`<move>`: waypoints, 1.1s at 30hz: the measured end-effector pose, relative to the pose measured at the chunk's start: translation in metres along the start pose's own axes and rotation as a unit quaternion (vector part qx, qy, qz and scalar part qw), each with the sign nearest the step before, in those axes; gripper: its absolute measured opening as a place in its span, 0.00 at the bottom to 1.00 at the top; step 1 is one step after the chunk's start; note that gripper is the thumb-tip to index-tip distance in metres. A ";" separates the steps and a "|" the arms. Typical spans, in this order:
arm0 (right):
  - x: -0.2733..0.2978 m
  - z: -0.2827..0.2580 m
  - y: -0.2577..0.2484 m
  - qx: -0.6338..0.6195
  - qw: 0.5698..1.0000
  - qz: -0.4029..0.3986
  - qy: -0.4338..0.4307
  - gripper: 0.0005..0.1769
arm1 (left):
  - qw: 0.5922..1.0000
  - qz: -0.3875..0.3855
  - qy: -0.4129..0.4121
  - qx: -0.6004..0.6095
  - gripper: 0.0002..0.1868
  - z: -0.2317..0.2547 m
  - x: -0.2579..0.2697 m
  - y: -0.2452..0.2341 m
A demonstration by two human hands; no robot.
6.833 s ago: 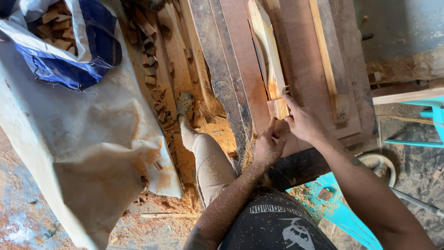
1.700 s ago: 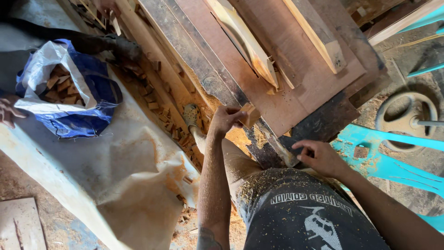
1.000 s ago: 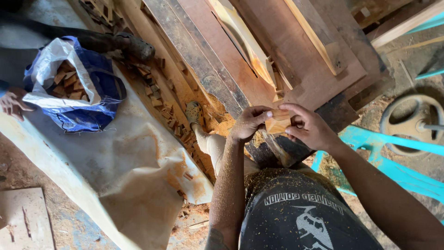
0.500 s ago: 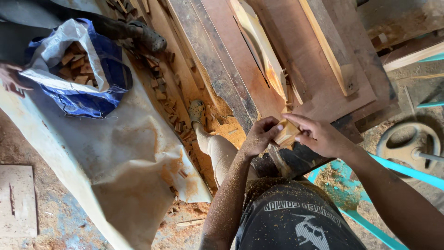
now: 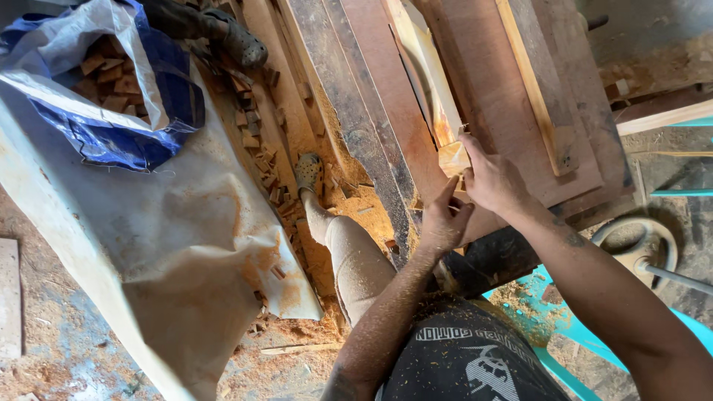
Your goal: The person uses a table saw to cut small rectangular blocks from a larger piece of wood. They repeatedly feed the wood through the saw blade, collecting the cut pieces and placing them into a white sack on the floor. The process is repetitive, focusing on producing uniform small wood blocks.
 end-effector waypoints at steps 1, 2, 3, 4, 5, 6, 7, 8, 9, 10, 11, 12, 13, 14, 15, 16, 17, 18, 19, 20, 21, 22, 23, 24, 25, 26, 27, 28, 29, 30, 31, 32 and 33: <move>-0.004 -0.003 -0.001 0.019 1.000 0.015 -0.010 0.38 | 1.000 0.007 0.002 0.006 0.41 0.002 -0.002 0.007; -0.007 -0.005 -0.004 0.038 0.999 0.029 -0.022 0.38 | 1.000 0.015 0.003 0.013 0.44 0.004 -0.005 0.013; -0.011 -0.001 -0.001 0.043 0.999 0.009 0.000 0.38 | 1.000 0.023 0.005 0.020 0.47 0.007 -0.008 0.018; -0.012 0.002 0.003 0.045 0.999 -0.013 0.025 0.38 | 0.999 0.028 0.003 0.019 0.49 0.007 -0.008 0.021; -0.014 0.005 0.007 0.048 0.997 -0.035 0.049 0.39 | 0.999 0.034 0.002 0.019 0.52 0.007 -0.009 0.023; -0.018 0.002 0.005 0.045 0.998 -0.026 0.040 0.39 | 0.999 0.038 0.003 0.017 0.54 0.008 -0.013 0.022; -0.022 -0.001 0.004 0.043 0.998 -0.017 0.031 0.39 | 0.999 0.042 0.008 0.008 0.54 0.010 -0.017 0.019; -0.028 -0.003 0.002 0.041 0.999 -0.008 0.022 0.40 | 0.999 0.045 0.013 -0.001 0.53 0.012 -0.022 0.015; -0.034 -0.006 0.000 0.037 0.999 0.007 0.014 0.39 | 0.999 0.049 0.019 -0.010 0.53 0.015 -0.028 0.011; -0.040 -0.008 -0.001 0.031 0.999 0.022 0.006 0.39 | 0.999 0.050 0.013 -0.011 0.53 0.017 -0.032 0.008; -0.045 -0.010 -0.003 0.026 0.999 0.038 -0.002 0.38 | 0.999 0.051 0.008 -0.013 0.53 0.020 -0.037 0.004; -0.051 -0.009 -0.001 0.026 0.999 0.036 -0.002 0.39 | 0.998 0.054 0.002 -0.013 0.54 0.024 -0.040 0.000; -0.056 -0.008 0.002 0.026 0.999 0.033 -0.002 0.40 | 0.999 0.038 -0.025 -0.006 0.51 0.025 -0.039 0.001; -0.061 -0.007 0.004 0.026 0.999 0.032 -0.003 0.41 | 0.999 0.021 -0.050 0.001 0.49 0.025 -0.037 0.002; -0.065 -0.002 0.008 0.020 0.999 0.019 0.018 0.41 | 0.997 0.003 -0.075 0.008 0.47 0.026 -0.032 0.005; -0.071 0.002 0.011 0.014 0.999 0.005 0.036 0.41 | 0.997 -0.006 -0.072 0.018 0.48 0.030 -0.023 0.008; -0.077 0.004 0.014 0.008 0.998 -0.010 0.055 0.41 | 0.997 -0.016 -0.069 0.028 0.48 0.034 -0.008 0.014; -0.084 -0.005 0.008 0.000 1.000 0.014 0.018 0.40 | 0.997 -0.026 -0.066 0.036 0.48 0.036 0.008 0.020; -0.091 -0.013 0.000 -0.008 0.999 0.038 -0.018 0.39 | 0.998 -0.042 -0.051 0.019 0.46 0.038 0.022 0.027; -0.097 -0.023 -0.010 -0.016 0.996 0.063 -0.054 0.38 | 0.998 -0.060 -0.036 0.001 0.43 0.038 0.033 0.033; -0.107 -0.031 -0.018 -0.011 0.995 0.077 -0.066 0.38 | 0.996 -0.081 -0.028 -0.018 0.39 0.036 0.041 0.039; -0.111 -0.037 -0.026 -0.007 0.993 0.090 -0.075 0.37 | 0.994 -0.105 -0.023 -0.036 0.36 0.032 0.051 0.045; -0.110 -0.042 -0.032 -0.002 0.991 0.103 -0.084 0.37 | 0.990 -0.129 -0.018 -0.055 0.32 0.027 0.058 0.049; -0.103 -0.035 -0.027 -0.011 0.998 0.052 -0.030 0.37 | 0.989 -0.138 -0.027 -0.049 0.26 0.020 0.064 0.046; -0.089 -0.025 -0.024 -0.019 1.000 0.000 0.024 0.37 | 0.987 -0.148 -0.036 -0.044 0.21 0.011 0.067 0.040; -0.067 -0.014 -0.016 -0.028 0.995 -0.050 0.083 0.38 | 0.985 -0.162 -0.045 -0.039 0.18 0.003 0.070 0.033; -0.034 -0.019 -0.020 -0.031 0.999 -0.022 0.033 0.35 | 0.990 -0.124 -0.050 -0.035 0.17 -0.006 0.069 0.016; 0.006 -0.020 -0.028 -0.033 0.999 0.008 -0.018 0.32 | 0.995 -0.084 -0.053 -0.032 0.17 -0.013 0.067 -0.002; 0.042 -0.026 -0.030 -0.033 0.996 0.038 -0.069 0.30 | 0.997 -0.045 -0.055 -0.028 0.16 -0.020 0.067 -0.016; 0.081 0.017 0.000 0.027 0.982 -0.143 0.124 0.47 | 0.998 -0.040 -0.033 -0.022 0.17 -0.021 0.068 -0.020; 0.109 0.023 0.005 -0.027 0.977 -0.169 0.127 0.45 | 0.999 -0.036 -0.011 -0.017 0.19 -0.022 0.070 -0.021; 0.134 0.028 0.009 -0.082 0.969 -0.196 0.129 0.42 | 0.999 -0.032 0.009 -0.011 0.21 -0.023 0.074 -0.021; 0.153 0.027 0.017 -0.137 0.957 -0.211 0.147 0.43 | 0.995 -0.097 -0.017 0.034 0.20 -0.031 0.080 -0.008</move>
Point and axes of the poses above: each hand's wrist, its own x-axis away from the middle knuckle, its own y-axis out of the palm, z = x × y, the point moved 9 cm from there along -x, towards the middle knuckle, and after that the axes turned 1 degree about y, right-handed, at the moved point
